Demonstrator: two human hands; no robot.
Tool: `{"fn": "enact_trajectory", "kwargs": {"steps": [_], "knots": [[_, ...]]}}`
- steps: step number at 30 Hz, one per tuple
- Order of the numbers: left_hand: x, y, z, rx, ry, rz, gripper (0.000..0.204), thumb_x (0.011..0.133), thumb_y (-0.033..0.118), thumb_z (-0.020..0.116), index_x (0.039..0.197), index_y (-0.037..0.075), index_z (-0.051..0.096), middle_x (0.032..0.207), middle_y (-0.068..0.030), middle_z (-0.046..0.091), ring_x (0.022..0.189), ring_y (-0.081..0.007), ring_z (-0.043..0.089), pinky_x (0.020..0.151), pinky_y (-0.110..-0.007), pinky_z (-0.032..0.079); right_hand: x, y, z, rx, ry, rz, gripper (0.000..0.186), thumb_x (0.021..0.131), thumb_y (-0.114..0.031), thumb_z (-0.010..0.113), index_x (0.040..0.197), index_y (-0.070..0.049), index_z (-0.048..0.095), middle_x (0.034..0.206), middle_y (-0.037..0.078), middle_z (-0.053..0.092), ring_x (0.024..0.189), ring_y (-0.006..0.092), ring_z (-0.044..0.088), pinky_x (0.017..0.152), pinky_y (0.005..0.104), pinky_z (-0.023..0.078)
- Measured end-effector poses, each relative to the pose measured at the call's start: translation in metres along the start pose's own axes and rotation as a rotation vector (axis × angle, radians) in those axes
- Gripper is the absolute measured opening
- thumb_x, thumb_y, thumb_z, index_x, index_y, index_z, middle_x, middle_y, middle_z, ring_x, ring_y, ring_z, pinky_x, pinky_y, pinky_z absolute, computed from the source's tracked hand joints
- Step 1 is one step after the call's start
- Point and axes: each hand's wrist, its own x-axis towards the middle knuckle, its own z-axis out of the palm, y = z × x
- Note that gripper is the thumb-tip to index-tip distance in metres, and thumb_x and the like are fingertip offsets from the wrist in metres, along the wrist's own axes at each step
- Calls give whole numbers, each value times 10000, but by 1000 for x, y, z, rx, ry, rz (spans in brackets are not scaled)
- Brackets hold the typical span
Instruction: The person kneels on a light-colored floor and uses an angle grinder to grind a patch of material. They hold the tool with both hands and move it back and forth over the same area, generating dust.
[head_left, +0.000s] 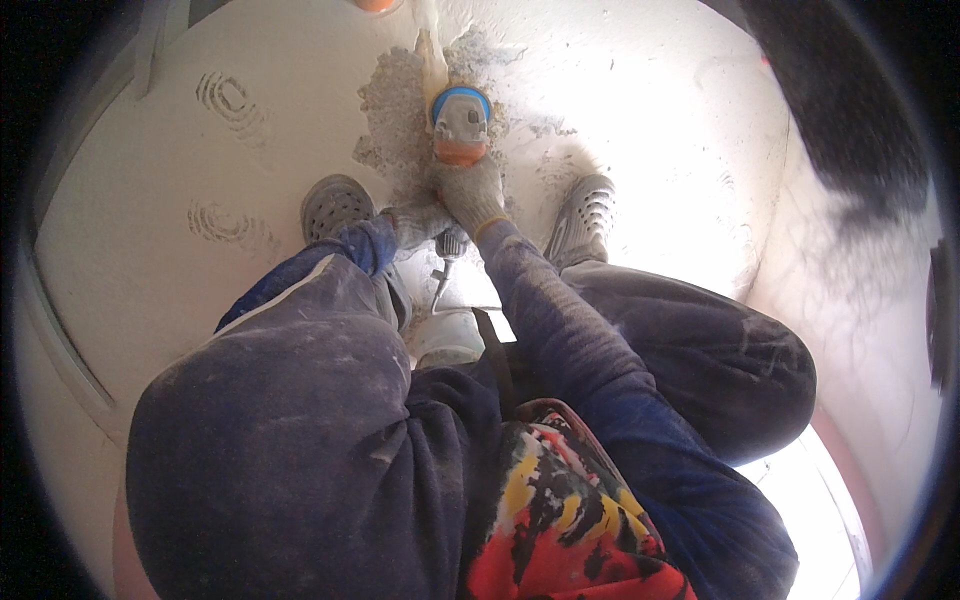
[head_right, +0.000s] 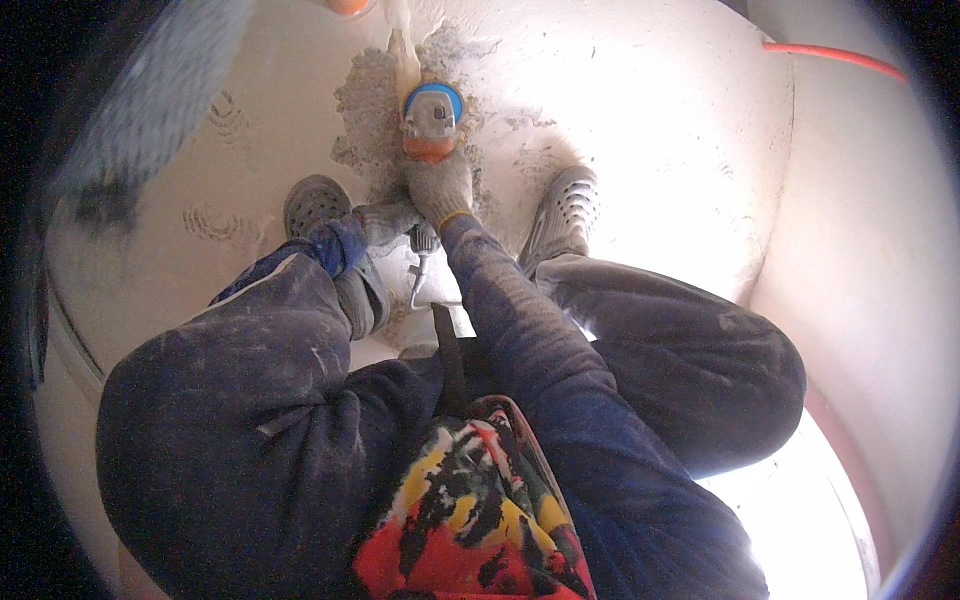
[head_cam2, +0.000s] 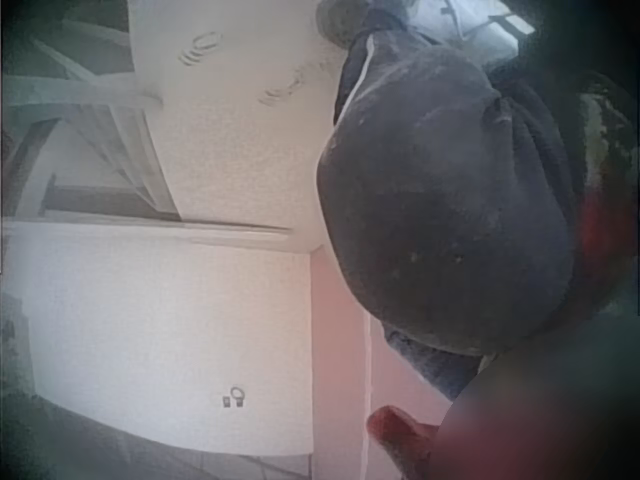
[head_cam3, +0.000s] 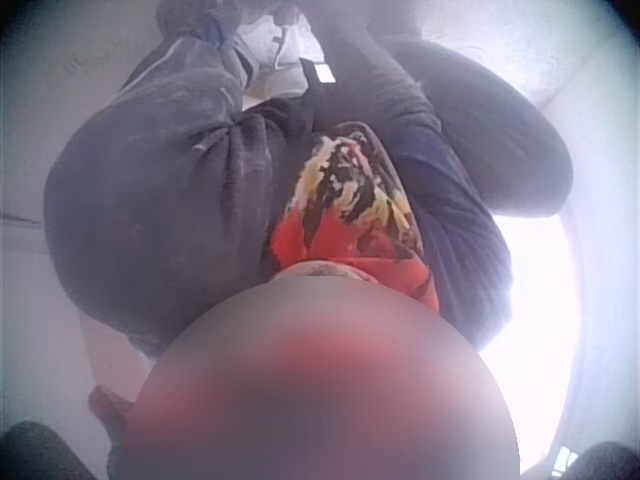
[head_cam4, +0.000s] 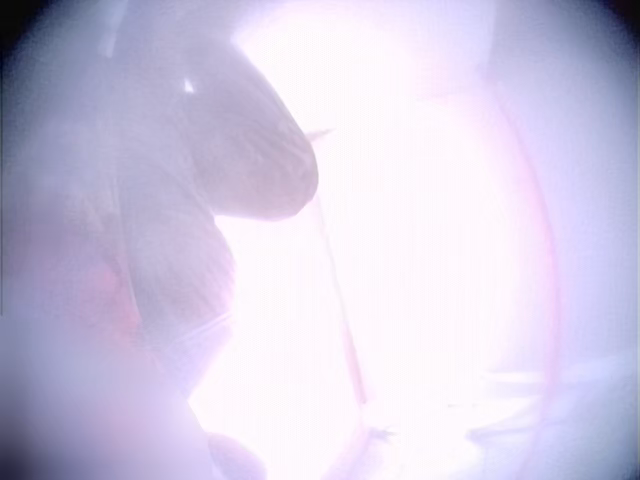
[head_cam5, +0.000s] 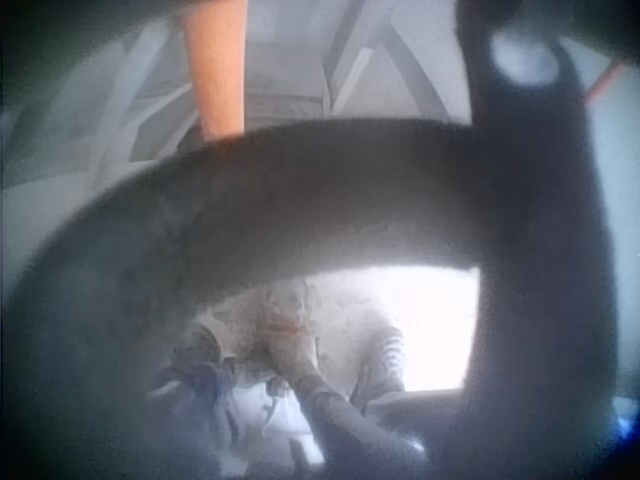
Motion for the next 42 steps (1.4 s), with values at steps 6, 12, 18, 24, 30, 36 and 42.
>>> {"fn": "enact_trajectory", "kwargs": {"steps": [6, 12, 18, 24, 30, 36, 42], "knots": [[0, 3, -6, 1, 12, 13, 333, 752, 171, 748, 1030, 16, 647, 902, -84, 688, 825, -168, 649, 729, -335, 516, -7, -7, 0, 96, 47, -87, 436, 748, -313, 694, 1063, -14, 656, 1018, 222, 693, 984, 371, 668, 804, 437, 529], [-1, 2, -8, -6, 22, 17, 339, 754, 174, 748, 1035, 16, 645, 904, -85, 688, 829, -169, 649, 732, -335, 517, -4, -2, 0, 48, -7, -56, 447, 752, -331, 695, 1060, -10, 657, 1018, 222, 692, 984, 377, 665, 805, 441, 527], [1, 1, -6, -9, 15, 18, 344, 755, 177, 748, 1040, 15, 643, 907, -86, 688, 832, -169, 649, 735, -335, 518, -2, 7, 3, 63, 37, -35, 458, 739, -337, 709, 1066, -19, 663, 1020, 216, 696, 992, 366, 668, 809, 432, 529], [3, -1, -3, -12, 4, 17, 349, 756, 181, 748, 1045, 15, 641, 910, -86, 688, 835, -170, 649, 737, -335, 518, -7, 5, -2, 93, 100, -27, 459, 690, -245, 760, 1056, 11, 654, 922, 139, 699, 796, 229, 692, 685, 365, 547], [1, -3, -2, -26, 7, 20, 355, 757, 184, 748, 1049, 14, 640, 913, -87, 687, 838, -170, 650, 740, -335, 519, -13, -1, -6, 206, 115, 28, 497, 688, -265, 778, 1060, 35, 644, 942, 164, 694, 810, 244, 694, 699, 366, 548], [1, -3, 2, -28, 8, 21, 360, 759, 187, 748, 1054, 14, 638, 916, -88, 687, 841, -171, 650, 742, -335, 520, -14, -9, -8, 128, 79, -22, 516, 683, -269, 799, 1083, 18, 644, 949, 156, 696, 815, 244, 687, 705, 364, 542], [1, -3, 1, -27, 21, 25, 365, 760, 190, 748, 1059, 13, 636, 919, -88, 687, 844, -171, 650, 745, -335, 520, -13, -8, -6, 172, 18, -28, 496, 680, -232, 810, 1084, 4, 646, 951, 129, 693, 834, 226, 677, 711, 358, 541]]}}
